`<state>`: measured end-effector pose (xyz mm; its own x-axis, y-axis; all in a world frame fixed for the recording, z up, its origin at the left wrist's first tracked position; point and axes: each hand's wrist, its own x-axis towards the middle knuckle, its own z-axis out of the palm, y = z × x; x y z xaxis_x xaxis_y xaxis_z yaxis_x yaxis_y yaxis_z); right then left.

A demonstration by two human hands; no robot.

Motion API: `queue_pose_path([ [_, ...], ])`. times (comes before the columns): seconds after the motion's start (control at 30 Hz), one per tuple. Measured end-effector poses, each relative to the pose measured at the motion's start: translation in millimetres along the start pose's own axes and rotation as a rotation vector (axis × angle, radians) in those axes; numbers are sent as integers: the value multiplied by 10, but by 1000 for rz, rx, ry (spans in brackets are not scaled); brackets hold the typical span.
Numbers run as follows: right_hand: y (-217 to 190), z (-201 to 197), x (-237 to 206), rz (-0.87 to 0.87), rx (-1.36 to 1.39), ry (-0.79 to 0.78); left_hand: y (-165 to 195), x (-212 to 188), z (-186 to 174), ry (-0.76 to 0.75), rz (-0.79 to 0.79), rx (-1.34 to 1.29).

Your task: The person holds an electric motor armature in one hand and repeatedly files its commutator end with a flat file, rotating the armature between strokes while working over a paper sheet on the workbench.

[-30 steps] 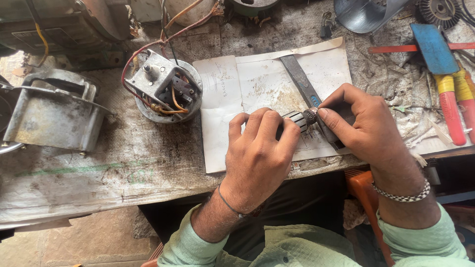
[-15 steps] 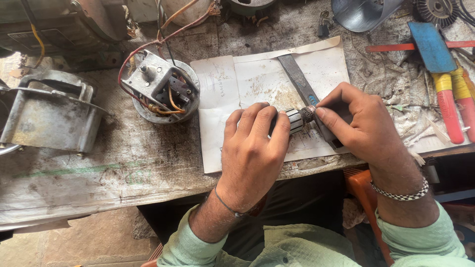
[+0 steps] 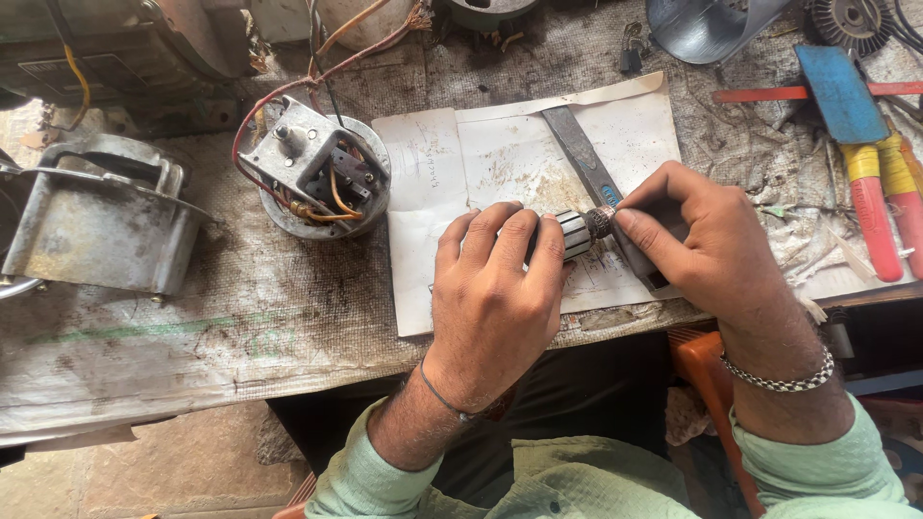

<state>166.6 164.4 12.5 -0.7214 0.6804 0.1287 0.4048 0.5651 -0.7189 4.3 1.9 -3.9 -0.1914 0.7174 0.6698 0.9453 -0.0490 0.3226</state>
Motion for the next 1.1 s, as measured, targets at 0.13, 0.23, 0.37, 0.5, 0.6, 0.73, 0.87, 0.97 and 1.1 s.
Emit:
queue_pose_path([
  [0.13,9,-5,4,34,-3,-8,4,1,-17,-12,0,-18],
  [0.23,16,-2,9,23,8,-16,-7,2,-14,-12,-1,-18],
  [0.37,22,-1,1,53,12,-7,-13,-2,-6,-17,-1,-29],
  [0.5,26,3,1,33,47,-13,-20,-1,-5,-18,-1,-45],
  [0.6,29,-1,1,0,28,-8,-18,8,6,-20,0,-25],
  [0.73,24,2,1,30,17,1,-19,2,6,-16,5,11],
  [0.87,20,8,2,3,4,18,-13,-8,9,-8,21,32],
  [0.97,19,0,0,4,-13,0,-5,-11,9,-5,20,20],
  [1.1,25,6,-5,3,34,49,-5,-12,2,-22,3,-23],
])
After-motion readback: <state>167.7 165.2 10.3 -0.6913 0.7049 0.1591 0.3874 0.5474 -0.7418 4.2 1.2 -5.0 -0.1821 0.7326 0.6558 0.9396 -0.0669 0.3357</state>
